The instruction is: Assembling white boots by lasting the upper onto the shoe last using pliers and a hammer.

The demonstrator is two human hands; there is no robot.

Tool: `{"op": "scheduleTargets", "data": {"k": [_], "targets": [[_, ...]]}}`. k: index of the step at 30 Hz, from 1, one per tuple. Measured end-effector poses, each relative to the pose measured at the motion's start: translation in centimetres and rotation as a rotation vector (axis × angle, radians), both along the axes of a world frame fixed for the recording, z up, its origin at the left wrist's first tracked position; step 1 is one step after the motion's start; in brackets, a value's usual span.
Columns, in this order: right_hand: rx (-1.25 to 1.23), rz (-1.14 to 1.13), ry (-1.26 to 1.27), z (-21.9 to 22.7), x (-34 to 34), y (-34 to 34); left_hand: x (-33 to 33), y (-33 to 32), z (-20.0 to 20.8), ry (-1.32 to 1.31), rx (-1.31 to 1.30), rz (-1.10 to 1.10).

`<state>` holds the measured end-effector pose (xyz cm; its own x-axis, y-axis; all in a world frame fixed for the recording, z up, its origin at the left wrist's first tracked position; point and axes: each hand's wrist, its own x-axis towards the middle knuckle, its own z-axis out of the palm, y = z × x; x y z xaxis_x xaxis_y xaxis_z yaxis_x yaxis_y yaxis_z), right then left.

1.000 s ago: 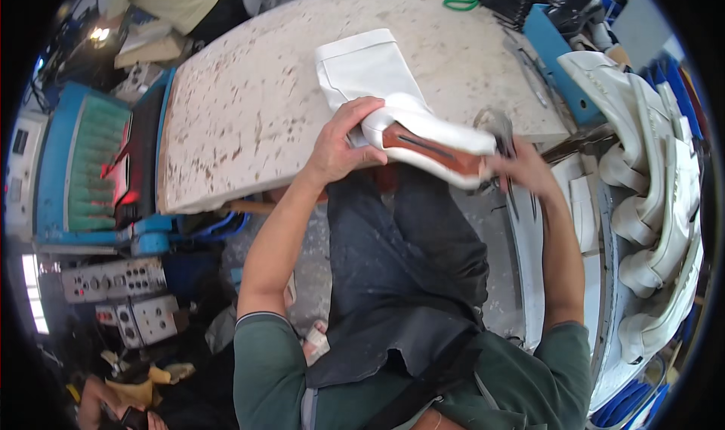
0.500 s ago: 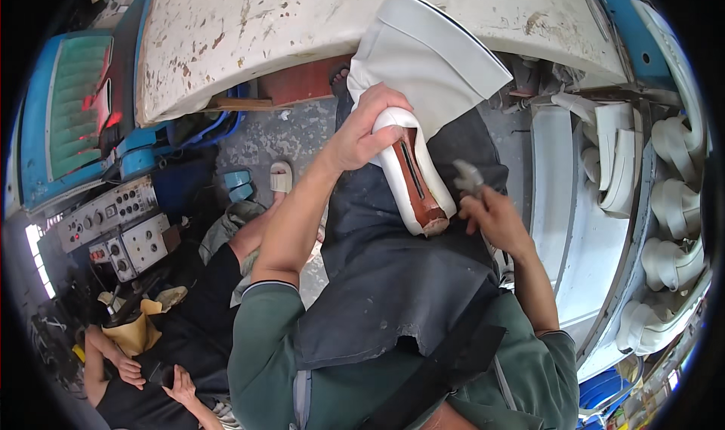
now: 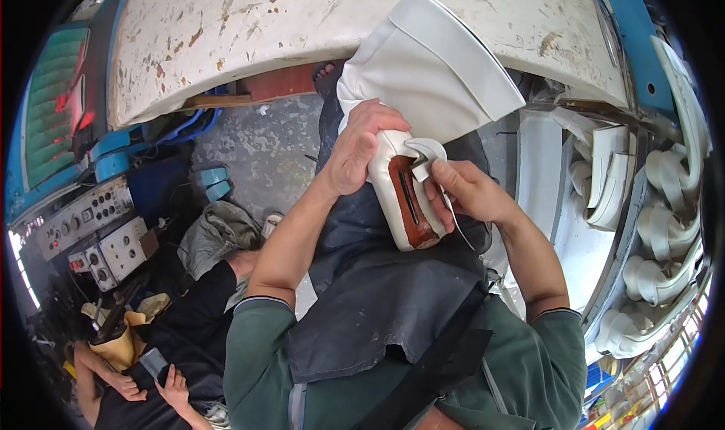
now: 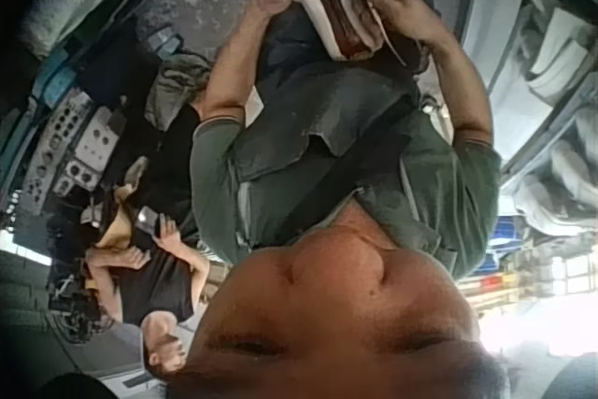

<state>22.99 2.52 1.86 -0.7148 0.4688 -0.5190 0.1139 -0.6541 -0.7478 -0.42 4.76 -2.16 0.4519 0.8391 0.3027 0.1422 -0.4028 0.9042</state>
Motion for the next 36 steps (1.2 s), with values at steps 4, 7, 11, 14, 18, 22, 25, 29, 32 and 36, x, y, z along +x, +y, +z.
{"op": "scheduleTargets", "data": {"k": [4, 7, 11, 14, 18, 22, 25, 29, 32, 36], "targets": [[0.333, 0.122, -0.156, -1.3, -0.2, 1.0, 0.5, 0.1, -1.0, -0.064, -0.034, 0.115], [0.335, 0.308, -0.241, -0.7, -0.1, 3.6, 0.6, 0.4, -1.3, -0.074, -0.079, 0.128], [0.357, 0.605, -0.340, 1.3, -1.0, 7.5, 0.7, 0.9, -1.2, -0.052, -0.120, 0.104], [0.314, 1.002, -0.450, 2.8, -3.6, 10.7, 0.4, 1.2, -1.4, -0.045, -0.106, 0.074], [0.379, 0.634, -0.385, 2.2, -1.8, 6.7, 0.1, 0.8, -1.6, -0.064, -0.095, 0.093], [0.401, -0.265, -0.408, 8.1, 0.5, -0.8, 0.4, 0.5, -0.7, -0.100, -0.086, 0.144], [1.112, 0.109, -0.914, 4.0, -3.5, -2.5, 0.7, 0.5, -1.7, -0.123, -0.093, 0.183], [0.769, 0.008, -0.822, 7.5, -2.3, -2.0, 0.5, 0.3, -1.3, -0.131, -0.104, 0.203], [1.171, -0.068, -0.783, 5.3, -1.7, -3.3, 0.9, 0.4, -0.7, -0.133, -0.092, 0.179], [1.051, 0.197, -0.927, 6.2, -4.5, -1.2, -0.2, 0.1, -1.8, -0.122, -0.083, 0.225]]}}
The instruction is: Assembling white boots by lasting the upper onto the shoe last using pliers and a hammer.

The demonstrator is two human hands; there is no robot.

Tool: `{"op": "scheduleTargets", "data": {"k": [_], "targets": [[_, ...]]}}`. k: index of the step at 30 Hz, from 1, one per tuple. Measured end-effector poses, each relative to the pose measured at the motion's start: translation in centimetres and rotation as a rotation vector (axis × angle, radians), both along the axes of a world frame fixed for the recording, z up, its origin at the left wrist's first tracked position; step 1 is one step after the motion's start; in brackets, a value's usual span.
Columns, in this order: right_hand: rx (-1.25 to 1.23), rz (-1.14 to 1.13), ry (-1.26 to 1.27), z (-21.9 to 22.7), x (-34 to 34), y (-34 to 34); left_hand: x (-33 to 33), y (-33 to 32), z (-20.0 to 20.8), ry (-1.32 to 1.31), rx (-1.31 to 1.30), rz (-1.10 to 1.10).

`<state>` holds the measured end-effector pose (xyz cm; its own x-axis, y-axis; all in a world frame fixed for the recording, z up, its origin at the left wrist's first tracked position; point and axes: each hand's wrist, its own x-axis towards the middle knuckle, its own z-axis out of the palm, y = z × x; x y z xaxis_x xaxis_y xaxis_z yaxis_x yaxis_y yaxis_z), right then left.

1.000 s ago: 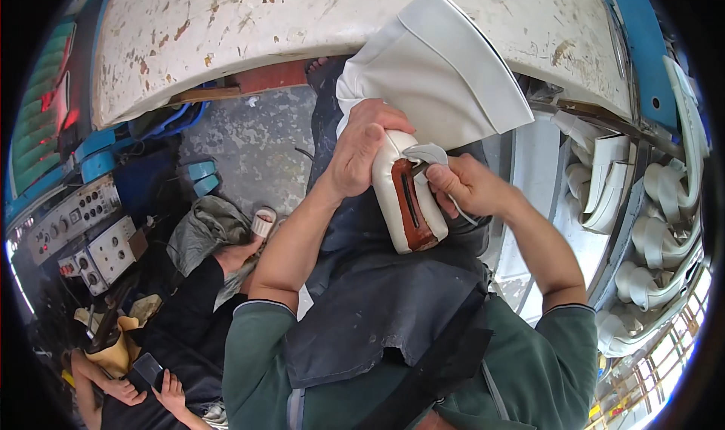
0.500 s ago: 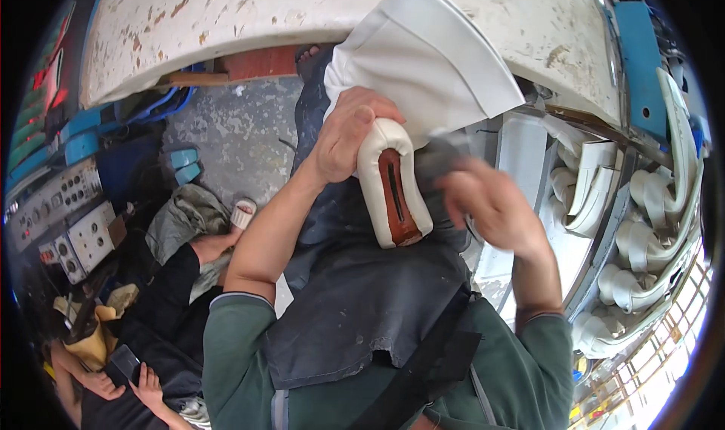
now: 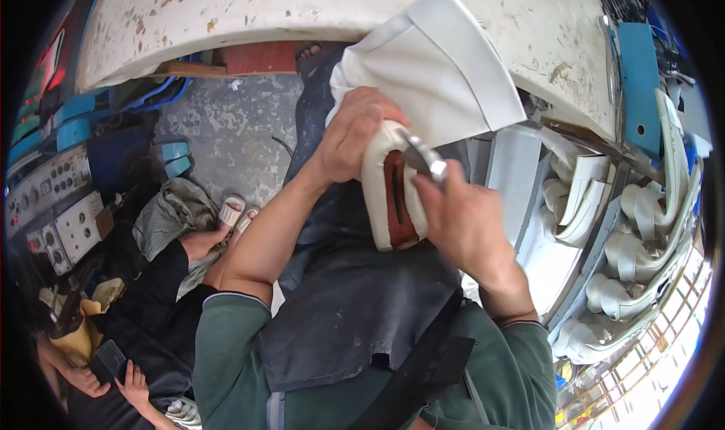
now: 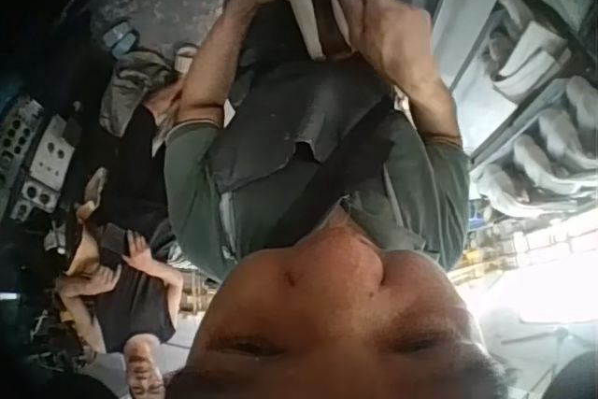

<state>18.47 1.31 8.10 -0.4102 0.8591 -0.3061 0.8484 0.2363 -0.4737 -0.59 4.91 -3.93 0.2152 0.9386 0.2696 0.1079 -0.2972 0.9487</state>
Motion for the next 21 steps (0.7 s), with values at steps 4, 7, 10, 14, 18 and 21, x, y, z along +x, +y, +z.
{"op": "scheduleTargets", "data": {"k": [4, 7, 10, 14, 18, 21], "targets": [[0.174, 0.066, 0.043, -1.2, -2.1, 0.6, 0.6, 0.3, 0.4, -0.011, -0.026, -0.026], [0.071, 0.080, -0.076, -0.5, 0.0, 0.0, 0.4, 0.5, -0.6, -0.029, 0.033, 0.043], [-0.001, -0.238, 0.373, -0.5, 2.1, -2.3, 0.7, 0.3, 0.4, -0.044, 0.024, -0.005], [-0.022, 0.102, -0.089, -0.7, 2.4, -4.1, 0.6, -0.2, 0.3, -0.022, 0.021, 0.010], [-0.042, -0.010, -0.049, -3.0, 2.2, -5.7, 0.7, 0.1, 0.5, -0.018, 0.024, -0.014], [-0.294, 0.202, -0.118, -0.4, 4.5, -4.7, -0.4, -0.6, 1.5, 0.058, 0.036, -0.012]]}}
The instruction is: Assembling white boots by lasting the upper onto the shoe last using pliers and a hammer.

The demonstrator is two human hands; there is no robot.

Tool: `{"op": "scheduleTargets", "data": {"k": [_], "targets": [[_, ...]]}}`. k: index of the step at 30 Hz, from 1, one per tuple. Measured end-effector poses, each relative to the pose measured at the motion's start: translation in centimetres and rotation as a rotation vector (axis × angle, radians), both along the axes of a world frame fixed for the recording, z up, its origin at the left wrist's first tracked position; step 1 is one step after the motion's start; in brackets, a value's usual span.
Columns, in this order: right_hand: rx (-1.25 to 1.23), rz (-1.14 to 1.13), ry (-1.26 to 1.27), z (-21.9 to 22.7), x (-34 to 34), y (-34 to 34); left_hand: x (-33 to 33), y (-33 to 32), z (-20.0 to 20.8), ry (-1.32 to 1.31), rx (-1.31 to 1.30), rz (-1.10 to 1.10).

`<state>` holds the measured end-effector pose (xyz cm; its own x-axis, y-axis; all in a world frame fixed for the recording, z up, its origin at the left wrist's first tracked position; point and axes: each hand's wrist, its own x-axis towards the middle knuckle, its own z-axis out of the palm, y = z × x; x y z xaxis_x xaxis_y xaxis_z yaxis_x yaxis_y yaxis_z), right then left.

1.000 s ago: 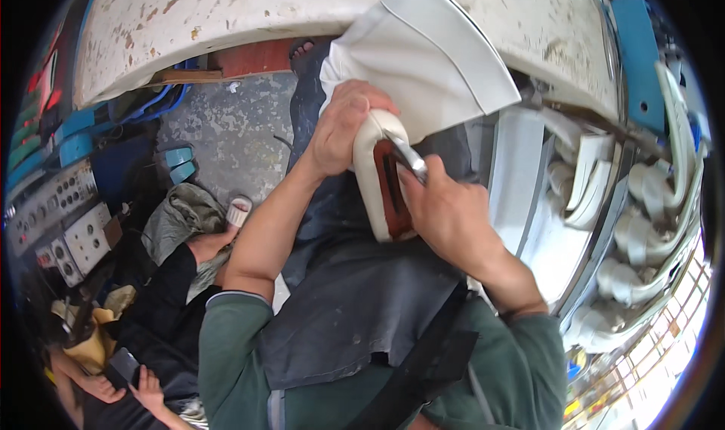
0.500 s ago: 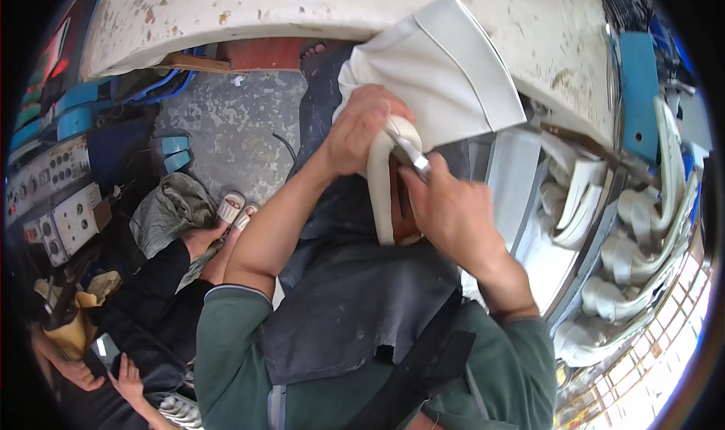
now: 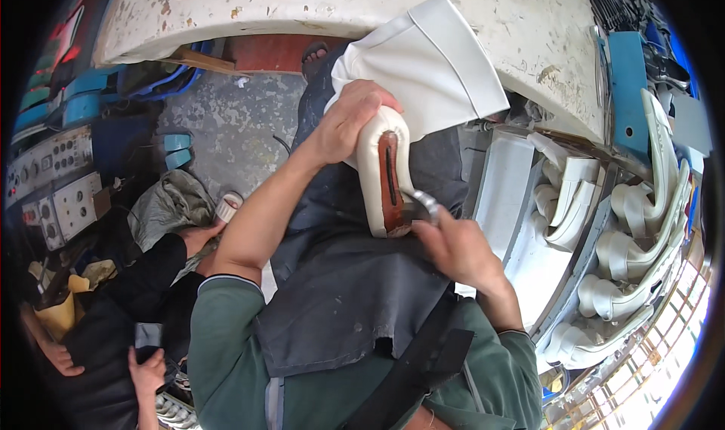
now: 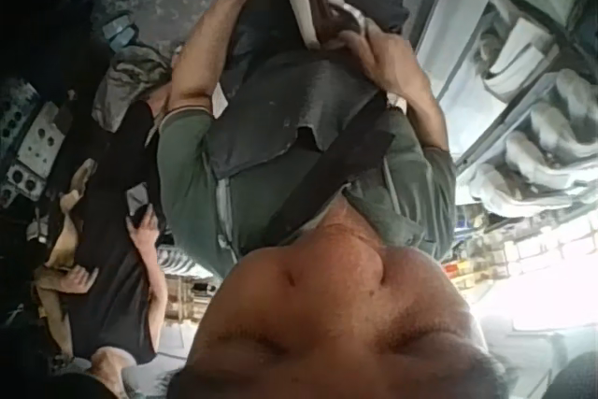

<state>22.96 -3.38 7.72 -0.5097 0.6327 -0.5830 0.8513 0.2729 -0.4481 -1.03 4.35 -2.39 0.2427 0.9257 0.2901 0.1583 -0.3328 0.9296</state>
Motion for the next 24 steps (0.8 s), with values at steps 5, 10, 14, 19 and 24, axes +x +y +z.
{"op": "scheduleTargets", "data": {"k": [5, 10, 14, 19, 24], "targets": [[-0.275, -0.890, 0.739, -0.1, 5.0, 1.3, -2.3, -4.0, 9.1, 0.826, -0.002, -0.492], [-0.167, -1.017, 0.953, 1.4, 4.3, 6.0, 2.4, -4.7, 6.7, 1.093, -0.236, -0.990], [0.083, -1.030, 1.490, 5.1, 4.4, 7.4, 2.6, -2.4, 9.3, 0.723, -0.344, -0.367], [0.223, -0.928, 2.191, 8.3, 0.3, 8.6, 4.6, -1.7, 13.5, -0.216, -0.282, -0.091], [0.432, -0.644, 2.367, 9.2, -1.3, 8.8, 6.6, -3.3, 16.6, -0.418, -0.255, -0.058]]}}
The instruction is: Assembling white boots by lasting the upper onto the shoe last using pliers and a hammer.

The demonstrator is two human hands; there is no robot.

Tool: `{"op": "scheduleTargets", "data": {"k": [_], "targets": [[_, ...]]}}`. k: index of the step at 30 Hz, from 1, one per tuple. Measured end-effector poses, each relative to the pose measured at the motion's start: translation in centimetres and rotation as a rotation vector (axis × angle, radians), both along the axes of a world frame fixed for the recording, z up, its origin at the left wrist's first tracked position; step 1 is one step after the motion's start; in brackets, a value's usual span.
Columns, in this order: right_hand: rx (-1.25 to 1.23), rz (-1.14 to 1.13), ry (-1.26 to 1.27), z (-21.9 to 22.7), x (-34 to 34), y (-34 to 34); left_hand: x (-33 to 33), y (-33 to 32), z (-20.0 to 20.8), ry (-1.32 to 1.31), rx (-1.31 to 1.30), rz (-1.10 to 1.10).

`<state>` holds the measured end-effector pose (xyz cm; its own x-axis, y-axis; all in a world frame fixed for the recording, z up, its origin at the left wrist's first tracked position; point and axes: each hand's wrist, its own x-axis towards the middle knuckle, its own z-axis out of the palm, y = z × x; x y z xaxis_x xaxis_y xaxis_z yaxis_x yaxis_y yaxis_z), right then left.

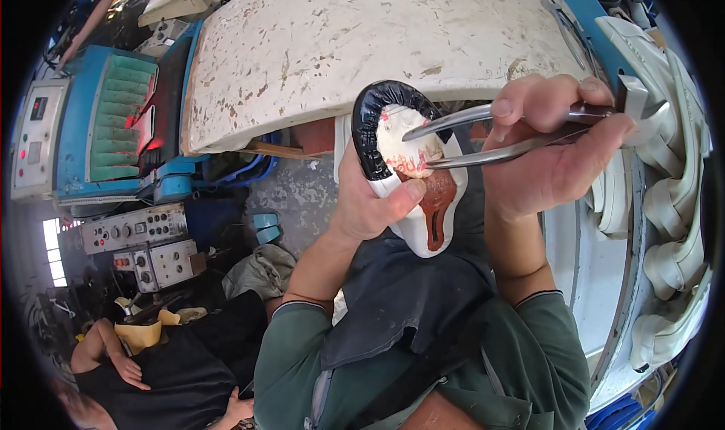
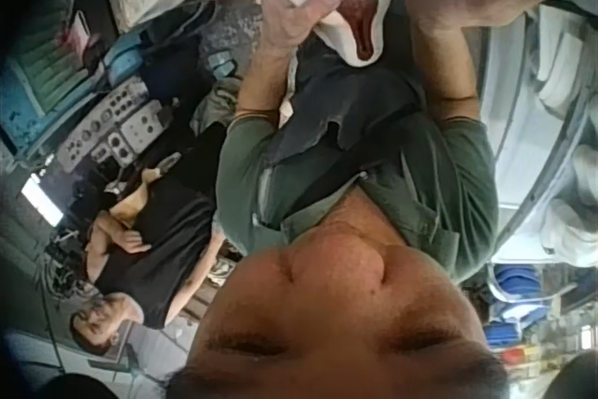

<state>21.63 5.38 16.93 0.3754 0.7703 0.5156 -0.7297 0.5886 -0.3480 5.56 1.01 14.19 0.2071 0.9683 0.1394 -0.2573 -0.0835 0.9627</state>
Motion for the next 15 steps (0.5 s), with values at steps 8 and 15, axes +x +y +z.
{"op": "scheduleTargets", "data": {"k": [8, 15], "targets": [[-0.512, 0.057, 0.092, -1.8, -0.3, 2.5, 1.4, 0.8, -4.9, 0.126, 0.324, 0.107], [-0.837, 0.658, 0.322, -10.8, 2.3, 4.1, 0.2, 1.3, -8.2, 0.268, 0.302, 0.173]]}}
